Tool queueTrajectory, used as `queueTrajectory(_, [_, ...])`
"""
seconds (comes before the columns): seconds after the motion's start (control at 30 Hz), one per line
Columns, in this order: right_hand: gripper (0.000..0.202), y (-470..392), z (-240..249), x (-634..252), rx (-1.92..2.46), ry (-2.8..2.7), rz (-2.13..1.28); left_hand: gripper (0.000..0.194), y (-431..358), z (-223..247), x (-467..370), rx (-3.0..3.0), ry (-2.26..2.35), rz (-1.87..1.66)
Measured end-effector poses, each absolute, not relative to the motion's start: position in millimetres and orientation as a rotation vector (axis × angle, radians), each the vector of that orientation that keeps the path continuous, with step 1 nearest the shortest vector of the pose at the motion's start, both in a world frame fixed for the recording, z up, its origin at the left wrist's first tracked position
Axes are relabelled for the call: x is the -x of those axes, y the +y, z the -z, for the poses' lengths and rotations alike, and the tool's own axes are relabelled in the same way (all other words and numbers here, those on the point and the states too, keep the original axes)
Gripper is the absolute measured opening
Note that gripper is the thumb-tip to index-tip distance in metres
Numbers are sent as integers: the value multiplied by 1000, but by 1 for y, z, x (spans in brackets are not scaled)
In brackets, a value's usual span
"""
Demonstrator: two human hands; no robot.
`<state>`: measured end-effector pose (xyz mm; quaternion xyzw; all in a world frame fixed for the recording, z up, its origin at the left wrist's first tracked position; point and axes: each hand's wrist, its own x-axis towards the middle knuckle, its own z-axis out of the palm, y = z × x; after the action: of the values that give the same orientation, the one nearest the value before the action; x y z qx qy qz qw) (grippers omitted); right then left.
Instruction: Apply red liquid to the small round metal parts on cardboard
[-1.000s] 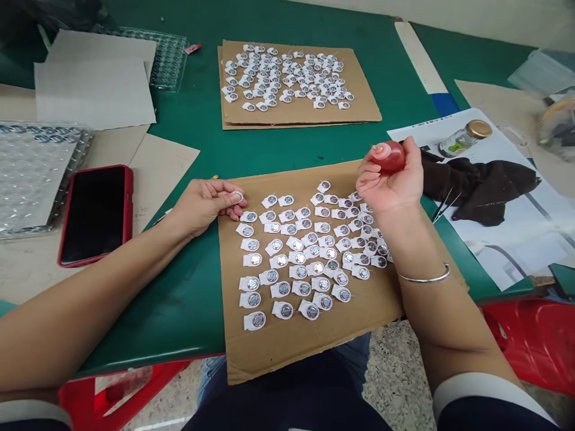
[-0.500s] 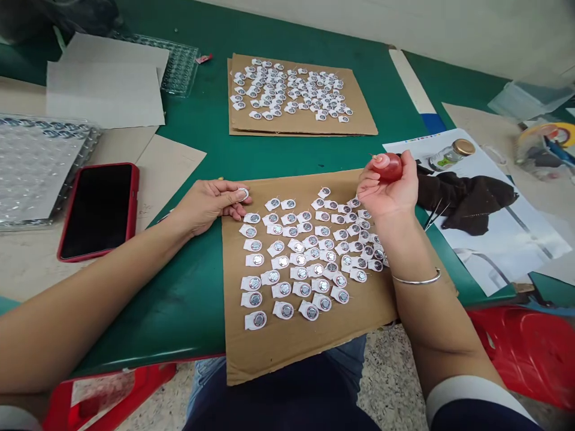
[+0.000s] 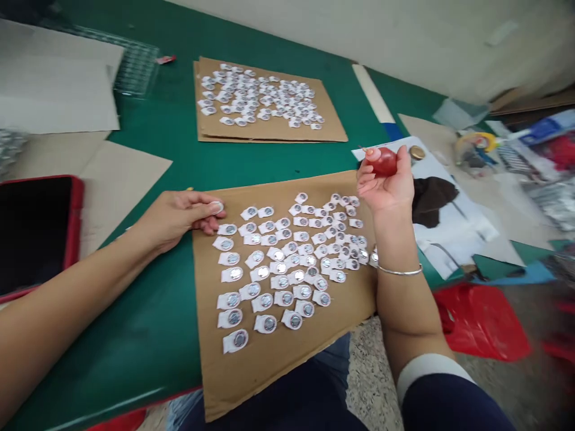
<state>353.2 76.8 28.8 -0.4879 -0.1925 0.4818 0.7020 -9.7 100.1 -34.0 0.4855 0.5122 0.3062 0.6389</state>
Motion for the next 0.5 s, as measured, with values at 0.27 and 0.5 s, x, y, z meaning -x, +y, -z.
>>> queueTrajectory(0.27, [55,50,-35,-440,1776,-631,142,15,101,24,12,-1184,1214,-612])
queueTrajectory(0.5, [47,53,-12,-423,2504,-1290,256,12,89,13,3,-1062,1234,-631])
